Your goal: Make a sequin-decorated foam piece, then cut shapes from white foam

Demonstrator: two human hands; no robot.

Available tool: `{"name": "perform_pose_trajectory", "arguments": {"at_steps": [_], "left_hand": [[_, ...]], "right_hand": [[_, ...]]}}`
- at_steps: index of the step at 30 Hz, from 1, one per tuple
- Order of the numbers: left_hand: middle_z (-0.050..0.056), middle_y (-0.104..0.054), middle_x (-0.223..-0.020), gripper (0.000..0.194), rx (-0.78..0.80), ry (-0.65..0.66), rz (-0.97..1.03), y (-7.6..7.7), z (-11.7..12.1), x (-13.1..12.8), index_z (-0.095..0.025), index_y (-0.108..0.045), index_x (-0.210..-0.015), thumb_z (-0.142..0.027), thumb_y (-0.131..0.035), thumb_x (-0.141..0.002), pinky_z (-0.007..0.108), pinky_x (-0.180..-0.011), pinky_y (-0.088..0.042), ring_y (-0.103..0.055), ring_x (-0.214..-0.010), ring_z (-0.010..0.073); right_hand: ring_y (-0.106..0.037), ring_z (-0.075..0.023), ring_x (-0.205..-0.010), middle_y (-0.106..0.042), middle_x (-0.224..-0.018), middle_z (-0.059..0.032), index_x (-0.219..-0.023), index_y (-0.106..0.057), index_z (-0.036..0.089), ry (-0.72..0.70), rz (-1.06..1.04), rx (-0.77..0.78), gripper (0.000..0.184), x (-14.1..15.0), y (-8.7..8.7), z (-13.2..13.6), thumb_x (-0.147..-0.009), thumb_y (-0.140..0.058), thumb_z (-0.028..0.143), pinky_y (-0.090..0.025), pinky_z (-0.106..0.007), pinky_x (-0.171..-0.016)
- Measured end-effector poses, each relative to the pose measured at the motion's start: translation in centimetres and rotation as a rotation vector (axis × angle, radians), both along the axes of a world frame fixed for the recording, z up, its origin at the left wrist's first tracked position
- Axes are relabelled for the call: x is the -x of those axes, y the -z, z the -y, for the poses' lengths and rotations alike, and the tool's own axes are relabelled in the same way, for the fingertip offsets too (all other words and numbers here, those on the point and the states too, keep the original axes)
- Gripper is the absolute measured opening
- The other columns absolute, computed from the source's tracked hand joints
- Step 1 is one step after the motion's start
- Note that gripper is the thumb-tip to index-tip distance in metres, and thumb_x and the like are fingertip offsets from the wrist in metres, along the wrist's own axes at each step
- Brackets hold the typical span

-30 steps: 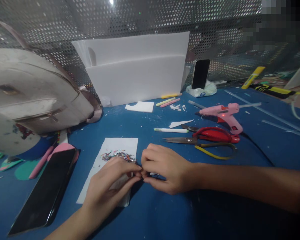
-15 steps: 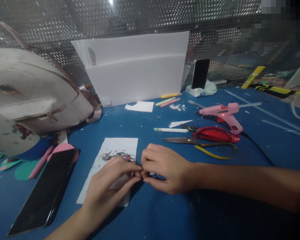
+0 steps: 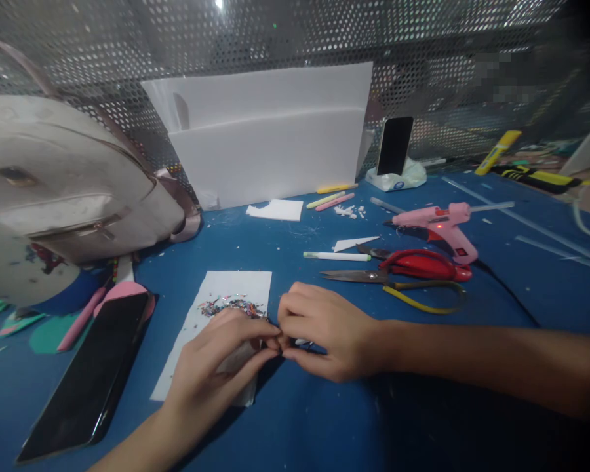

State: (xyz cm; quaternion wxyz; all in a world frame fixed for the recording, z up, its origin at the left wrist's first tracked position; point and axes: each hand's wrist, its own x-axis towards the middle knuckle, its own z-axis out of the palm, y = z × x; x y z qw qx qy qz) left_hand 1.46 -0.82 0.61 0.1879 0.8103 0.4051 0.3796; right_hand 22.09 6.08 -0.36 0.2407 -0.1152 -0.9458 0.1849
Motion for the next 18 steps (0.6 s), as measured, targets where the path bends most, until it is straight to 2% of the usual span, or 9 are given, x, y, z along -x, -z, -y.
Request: {"name": "perform_pose_trajectory", "arguments": {"at_steps": [18], "left_hand": [[-0.001,-0.067,-0.087,0.024,-0.006,0.017,-0.034,0.10,-0.01,0.01,-0.022,-0.060,-0.105,-0.008,-0.063,-0.086,0.025,-0.072,-0.047,-0.061,-0.079,0.0128]], "right_hand": [[-0.042,-0.0178,-0.085,-0.053,-0.094,-0.0064,-0.086,-0.058,0.014,-0.002,0.010,-0.007,0.014,0.03,0.05,-0.09,-0.089,-0.052,0.026,-0.037,-0.032,-0.077]]}}
